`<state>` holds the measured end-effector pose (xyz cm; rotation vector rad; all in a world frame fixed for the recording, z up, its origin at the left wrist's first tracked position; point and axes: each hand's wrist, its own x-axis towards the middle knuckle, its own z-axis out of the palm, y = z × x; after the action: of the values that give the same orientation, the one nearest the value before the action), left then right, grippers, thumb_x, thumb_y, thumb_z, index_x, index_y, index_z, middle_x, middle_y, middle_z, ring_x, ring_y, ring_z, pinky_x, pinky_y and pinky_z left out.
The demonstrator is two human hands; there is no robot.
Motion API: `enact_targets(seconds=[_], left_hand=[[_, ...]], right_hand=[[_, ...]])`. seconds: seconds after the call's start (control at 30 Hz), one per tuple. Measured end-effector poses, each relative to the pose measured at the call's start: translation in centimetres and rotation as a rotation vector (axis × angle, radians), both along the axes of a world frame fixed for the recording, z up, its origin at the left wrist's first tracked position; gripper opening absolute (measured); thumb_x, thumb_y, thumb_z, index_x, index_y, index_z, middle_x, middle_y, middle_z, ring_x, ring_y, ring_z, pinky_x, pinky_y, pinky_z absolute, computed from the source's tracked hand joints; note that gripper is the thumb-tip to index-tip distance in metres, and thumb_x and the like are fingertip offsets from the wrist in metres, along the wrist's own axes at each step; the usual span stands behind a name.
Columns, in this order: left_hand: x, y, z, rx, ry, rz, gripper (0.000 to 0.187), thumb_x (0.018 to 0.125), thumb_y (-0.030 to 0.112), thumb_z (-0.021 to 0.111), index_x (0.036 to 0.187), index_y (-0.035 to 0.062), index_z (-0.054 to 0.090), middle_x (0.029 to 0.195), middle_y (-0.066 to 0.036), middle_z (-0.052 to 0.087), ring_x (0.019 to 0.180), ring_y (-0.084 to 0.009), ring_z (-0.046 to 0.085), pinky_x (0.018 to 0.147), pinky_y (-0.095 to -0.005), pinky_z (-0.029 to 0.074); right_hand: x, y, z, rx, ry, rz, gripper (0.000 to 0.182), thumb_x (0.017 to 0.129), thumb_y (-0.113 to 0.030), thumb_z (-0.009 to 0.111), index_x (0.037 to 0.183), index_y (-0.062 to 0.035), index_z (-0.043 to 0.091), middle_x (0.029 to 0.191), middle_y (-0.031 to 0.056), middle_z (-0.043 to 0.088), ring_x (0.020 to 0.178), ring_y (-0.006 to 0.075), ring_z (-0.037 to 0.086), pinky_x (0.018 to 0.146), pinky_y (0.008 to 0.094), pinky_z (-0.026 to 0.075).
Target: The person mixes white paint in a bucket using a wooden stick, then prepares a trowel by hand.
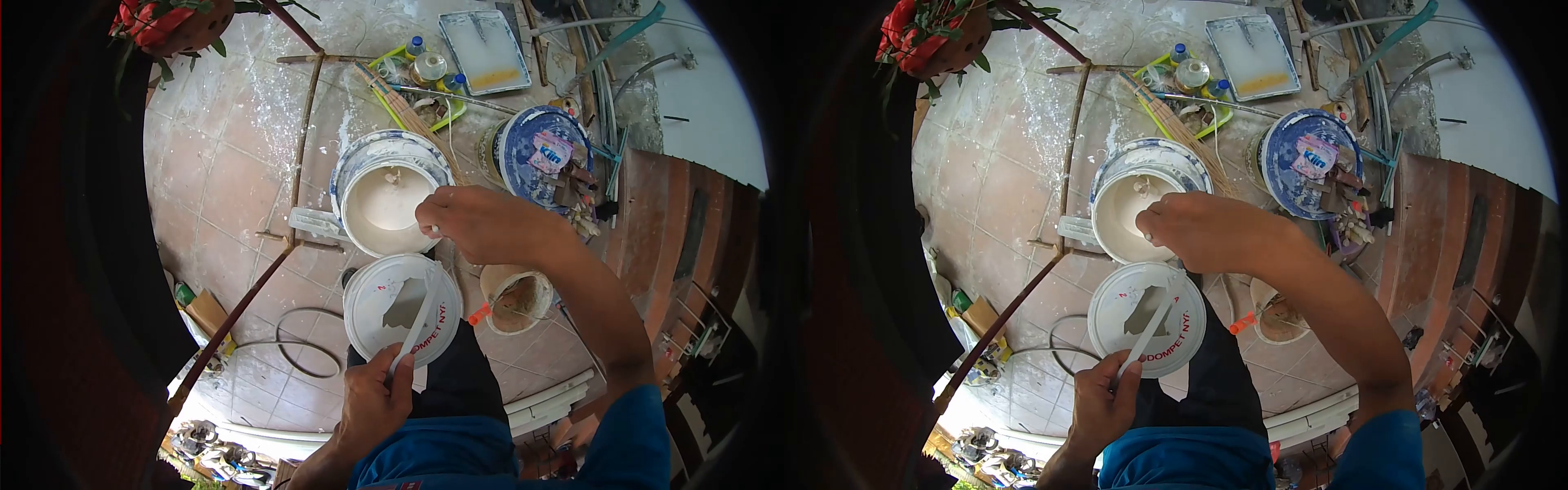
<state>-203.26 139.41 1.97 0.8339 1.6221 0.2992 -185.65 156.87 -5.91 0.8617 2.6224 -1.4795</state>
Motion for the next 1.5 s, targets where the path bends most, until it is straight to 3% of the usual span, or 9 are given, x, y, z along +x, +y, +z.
enact_targets(seconds=[0.23,0.43,0.53,0.63,0.9,1.03,1.13,1.33,1.5], left_hand=[[0.0,-0.7,-0.5,0.082,-0.038,0.062,0.019,0.088,0.011,0.054,0.098,-0.0028,0.063,0.061,-0.008,0.062,0.05,-0.0036,0.049,0.045,-0.0217,0.036],[-0.2,-0.5,-0.4,0.065,-0.057,0.062,0.018,0.088,0.01,0.054,0.097,-0.0024,0.064,0.059,-0.007,0.061,0.051,-0.004,0.049,0.045,-0.0214,0.036],[-0.4,-0.3,-0.2,0.015,-0.044,0.035,0.018,0.088,0.01,0.054,0.097,-0.0022,0.064,0.059,-0.007,0.061,0.05,-0.004,0.049,0.045,-0.0214,0.036],[-0.3,-0.2,-0.2,0.024,-0.03,0.038,0.019,0.088,0.011,0.055,0.097,-0.0023,0.064,0.059,-0.007,0.061,0.05,-0.0039,0.048,0.045,-0.0216,0.036],[-0.5,-0.1,-0.3,0.05,-0.029,0.018,0.02,0.088,0.012,0.054,0.097,-0.0025,0.064,0.062,-0.009,0.062,0.05,-0.0049,0.05,0.045,-0.0217,0.037],[-0.9,0.5,0.2,-0.013,-0.044,-0.01,0.02,0.087,0.011,0.054,0.097,-0.0034,0.064,0.065,-0.012,0.064,0.053,-0.0069,0.054,0.046,-0.0217,0.039],[-1.1,0.0,-0.4,0.034,-0.054,-0.01,0.02,0.087,0.011,0.054,0.098,-0.0043,0.063,0.067,-0.013,0.065,0.054,-0.0081,0.056,0.048,-0.022,0.042],[-1.2,0.4,-0.3,0.034,-0.081,0.004,0.02,0.087,0.011,0.054,0.098,-0.0046,0.063,0.067,-0.013,0.065,0.054,-0.0087,0.057,0.048,-0.0227,0.042],[-1.2,0.3,-0.3,0.025,-0.067,0.005,0.02,0.087,0.011,0.055,0.096,-0.0039,0.064,0.065,-0.012,0.064,0.052,-0.0073,0.055,0.046,-0.0224,0.04]], right_hand=[[-1.7,2.3,1.5,0.008,-0.035,-0.024,0.004,0.08,-0.003,0.054,0.081,-0.0013,0.05,0.07,0.0137,0.056,0.07,0.0326,0.059,0.062,0.0385,0.045],[-1.2,2.7,1.0,0.085,0.109,-0.434,0.015,0.089,-0.013,0.05,0.083,0.0001,0.055,0.058,0.0151,0.055,0.052,0.0343,0.054,0.049,0.0383,0.042],[-1.2,1.8,-1.2,0.058,0.019,-0.65,0.022,0.088,-0.015,0.052,0.078,0.0044,0.054,0.058,0.0209,0.055,0.054,0.0377,0.058,0.051,0.042,0.045],[-1.4,0.9,-3.2,0.331,-0.094,-0.57,0.022,0.088,-0.015,0.051,0.078,0.0051,0.052,0.055,0.0192,0.055,0.051,0.0361,0.058,0.05,0.0421,0.047],[-4.8,2.2,-0.8,0.513,-0.162,-0.314,0.014,0.074,-0.001,0.054,0.082,0.0083,0.049,0.068,0.0234,0.059,0.057,0.0347,0.062,0.051,0.0384,0.051],[-5.5,2.3,1.0,0.427,-0.075,-0.258,0.014,0.071,0.002,0.054,0.082,0.0075,0.048,0.071,0.0248,0.06,0.064,0.0372,0.063,0.053,0.0398,0.051],[-3.8,1.8,1.5,0.382,0.066,-0.248,0.013,0.081,-0.003,0.055,0.086,0.0021,0.044,0.071,0.0194,0.058,0.058,0.0362,0.059,0.051,0.0419,0.046],[-0.7,-1.1,2.0,0.078,-0.04,-0.133,0.021,0.077,0.003,0.055,0.095,-0.0012,0.045,0.073,0.0151,0.058,0.071,0.0364,0.059,0.062,0.0386,0.048],[2.0,-2.1,2.8,-0.09,0.039,-0.425,0.016,0.085,-0.002,0.051,0.1,-0.001,0.045,0.084,0.0153,0.06,0.08,0.032,0.062,0.068,0.0367,0.049]])
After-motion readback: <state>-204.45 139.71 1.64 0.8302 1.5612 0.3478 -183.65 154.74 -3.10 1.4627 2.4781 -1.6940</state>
